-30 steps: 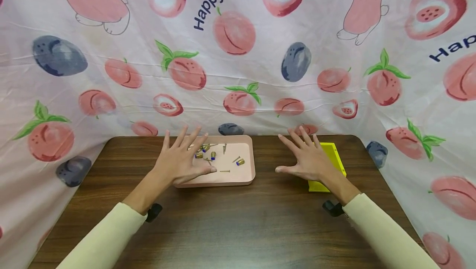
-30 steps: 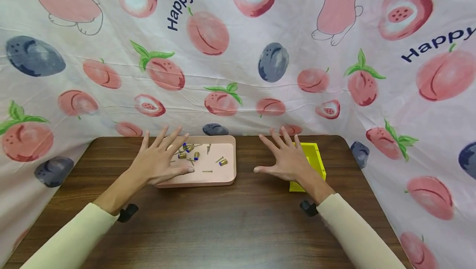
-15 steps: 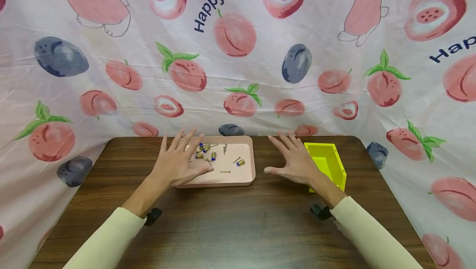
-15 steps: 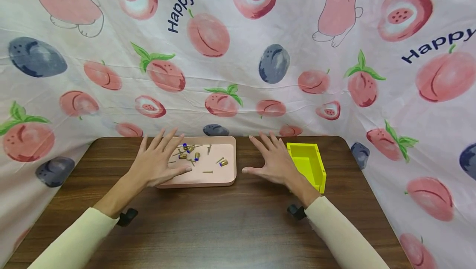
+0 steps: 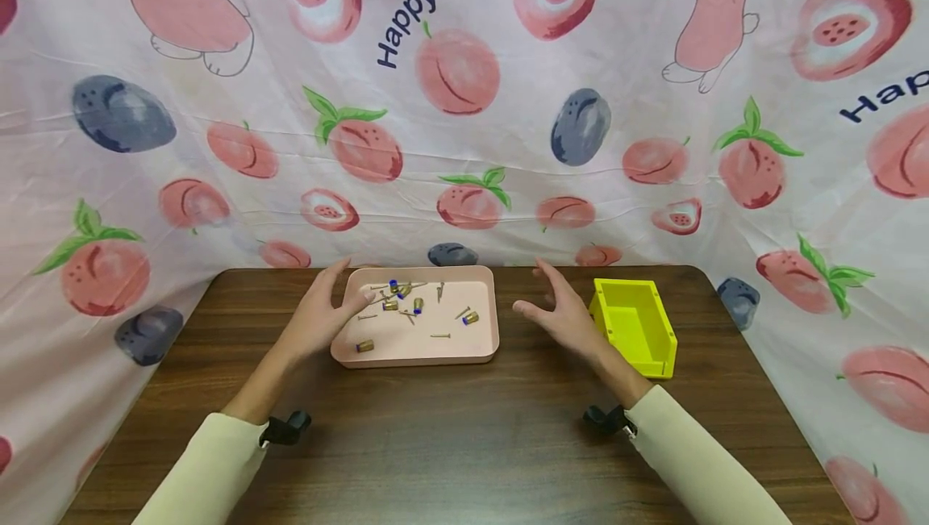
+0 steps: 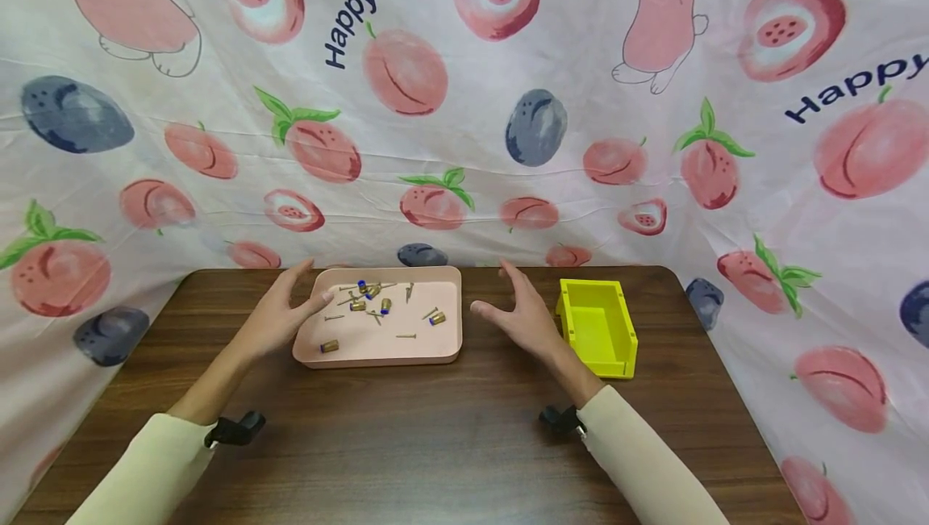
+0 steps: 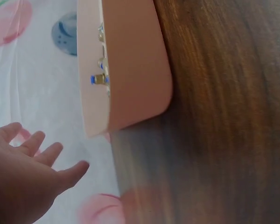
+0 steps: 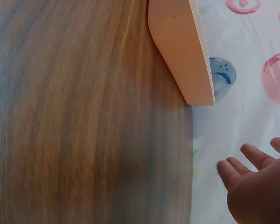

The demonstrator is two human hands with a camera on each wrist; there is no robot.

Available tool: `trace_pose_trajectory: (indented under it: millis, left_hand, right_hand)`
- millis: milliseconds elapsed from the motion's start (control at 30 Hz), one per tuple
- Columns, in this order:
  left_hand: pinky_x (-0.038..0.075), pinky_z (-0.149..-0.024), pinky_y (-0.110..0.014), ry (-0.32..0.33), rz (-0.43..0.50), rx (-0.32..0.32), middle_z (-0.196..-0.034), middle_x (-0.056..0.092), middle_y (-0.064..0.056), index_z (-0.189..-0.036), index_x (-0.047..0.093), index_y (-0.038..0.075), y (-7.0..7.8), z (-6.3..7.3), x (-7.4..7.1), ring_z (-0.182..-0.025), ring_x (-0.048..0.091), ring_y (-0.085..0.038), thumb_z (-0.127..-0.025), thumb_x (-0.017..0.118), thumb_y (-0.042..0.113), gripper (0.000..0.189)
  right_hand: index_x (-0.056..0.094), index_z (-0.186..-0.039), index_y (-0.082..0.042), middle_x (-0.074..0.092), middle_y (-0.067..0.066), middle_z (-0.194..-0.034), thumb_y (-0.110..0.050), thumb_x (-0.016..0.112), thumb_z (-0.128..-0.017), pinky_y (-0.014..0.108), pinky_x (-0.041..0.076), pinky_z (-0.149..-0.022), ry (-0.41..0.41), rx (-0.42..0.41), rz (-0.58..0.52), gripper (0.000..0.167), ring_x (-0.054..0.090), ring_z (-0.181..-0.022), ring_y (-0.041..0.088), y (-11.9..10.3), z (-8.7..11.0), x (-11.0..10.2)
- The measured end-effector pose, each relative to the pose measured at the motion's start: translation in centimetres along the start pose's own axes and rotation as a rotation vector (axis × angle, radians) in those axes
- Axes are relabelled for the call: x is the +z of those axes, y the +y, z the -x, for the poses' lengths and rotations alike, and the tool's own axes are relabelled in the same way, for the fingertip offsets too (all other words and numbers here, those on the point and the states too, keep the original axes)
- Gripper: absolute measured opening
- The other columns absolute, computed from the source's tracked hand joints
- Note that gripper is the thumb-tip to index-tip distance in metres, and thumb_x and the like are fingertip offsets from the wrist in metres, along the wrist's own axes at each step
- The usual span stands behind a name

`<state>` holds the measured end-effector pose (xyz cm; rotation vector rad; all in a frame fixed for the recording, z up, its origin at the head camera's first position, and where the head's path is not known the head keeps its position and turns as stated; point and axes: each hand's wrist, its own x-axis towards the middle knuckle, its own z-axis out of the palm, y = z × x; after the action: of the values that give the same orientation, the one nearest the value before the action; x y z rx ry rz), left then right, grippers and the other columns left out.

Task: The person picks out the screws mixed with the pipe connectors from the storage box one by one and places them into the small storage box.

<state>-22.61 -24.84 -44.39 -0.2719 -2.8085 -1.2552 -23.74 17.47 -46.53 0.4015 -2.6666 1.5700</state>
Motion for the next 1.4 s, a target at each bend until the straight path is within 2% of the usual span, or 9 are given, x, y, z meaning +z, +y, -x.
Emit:
trace_pose_trajectory:
  millis: [133, 267, 400, 467, 633, 767, 1033, 1400]
  left_hand:
    - [0.023, -0.125, -0.07, -0.012, 0.099, -0.06, -0.175, 0.027, -0.029, -0.175, 0.02, 0.004, -1.0, 0.0, -0.2, -0.16, 0.026, -0.052, -0.111, 0.064, 0.048, 0.09]
    - [0.026, -0.125, -0.068, -0.002, 0.164, -0.136, -0.174, 0.03, -0.029, -0.174, 0.02, 0.002, -1.6, 0.2, -0.1, -0.159, 0.031, -0.052, -0.112, 0.063, 0.047, 0.088]
    - [0.035, -0.123, -0.063, 0.032, 0.168, -0.227, -0.168, 0.04, -0.03, -0.17, 0.028, -0.004, -2.1, 0.3, 0.0, -0.154, 0.042, -0.05, -0.111, 0.065, 0.041, 0.083]
    - [0.039, -0.121, -0.061, 0.048, 0.156, -0.252, -0.164, 0.046, -0.031, -0.167, 0.034, -0.007, -2.4, 0.5, 0.1, -0.15, 0.047, -0.049, -0.111, 0.066, 0.036, 0.077]
    - [0.043, -0.117, -0.06, 0.044, 0.103, -0.278, -0.158, 0.053, -0.031, -0.164, 0.04, -0.009, -3.3, 1.0, 0.2, -0.144, 0.054, -0.05, -0.112, 0.064, 0.029, 0.069]
    - [0.041, -0.117, -0.061, 0.034, 0.084, -0.296, -0.154, 0.058, -0.03, -0.163, 0.044, -0.008, -3.7, 1.3, 0.3, -0.143, 0.054, -0.049, -0.112, 0.062, 0.027, 0.064]
    - [0.041, -0.117, -0.058, 0.044, 0.068, -0.288, -0.141, 0.069, -0.028, -0.154, 0.057, -0.007, -4.1, 1.4, 0.6, -0.14, 0.058, -0.044, -0.109, 0.062, 0.019, 0.052]
    - [0.045, -0.111, -0.057, 0.053, 0.032, -0.272, -0.133, 0.073, -0.027, -0.147, 0.066, -0.005, -4.2, 1.6, 0.6, -0.131, 0.063, -0.043, -0.108, 0.064, 0.018, 0.046]
  right_hand:
    - [0.035, -0.17, -0.006, 0.049, 0.025, -0.163, -0.023, 0.082, -0.102, 0.058, 0.036, -0.124, 0.001, 0.034, -0.115, 0.085, 0.044, -0.154, 0.042, 0.5, -0.4, 0.6]
    - [0.038, -0.169, -0.005, 0.055, 0.024, -0.158, -0.023, 0.084, -0.099, 0.06, 0.039, -0.122, 0.001, 0.072, -0.166, 0.085, 0.049, -0.15, 0.044, 0.8, -0.5, 1.2]
    - [0.042, -0.166, -0.003, 0.059, 0.024, -0.154, -0.021, 0.087, -0.096, 0.059, 0.042, -0.119, -0.014, 0.095, -0.19, 0.085, 0.054, -0.145, 0.044, 0.8, -0.6, 1.9]
    - [0.043, -0.165, -0.001, 0.06, 0.025, -0.153, -0.018, 0.087, -0.095, 0.058, 0.044, -0.118, -0.027, 0.102, -0.205, 0.084, 0.056, -0.142, 0.044, 0.9, -0.6, 2.3]
    - [0.043, -0.163, 0.004, 0.059, 0.029, -0.15, -0.01, 0.085, -0.095, 0.058, 0.046, -0.116, -0.061, 0.099, -0.236, 0.081, 0.057, -0.139, 0.046, 1.3, -0.7, 3.2]
    - [0.044, -0.163, 0.005, 0.06, 0.028, -0.15, -0.007, 0.084, -0.096, 0.06, 0.045, -0.116, -0.084, 0.101, -0.241, 0.08, 0.057, -0.138, 0.047, 1.4, -0.7, 3.6]
    - [0.048, -0.161, 0.005, 0.063, 0.026, -0.147, -0.005, 0.083, -0.096, 0.059, 0.046, -0.115, -0.093, 0.09, -0.223, 0.074, 0.06, -0.136, 0.045, 1.7, -0.7, 4.2]
    - [0.056, -0.158, 0.002, 0.066, 0.023, -0.145, -0.002, 0.081, -0.097, 0.056, 0.049, -0.113, -0.095, 0.091, -0.183, 0.066, 0.063, -0.133, 0.042, 1.6, -0.7, 4.8]
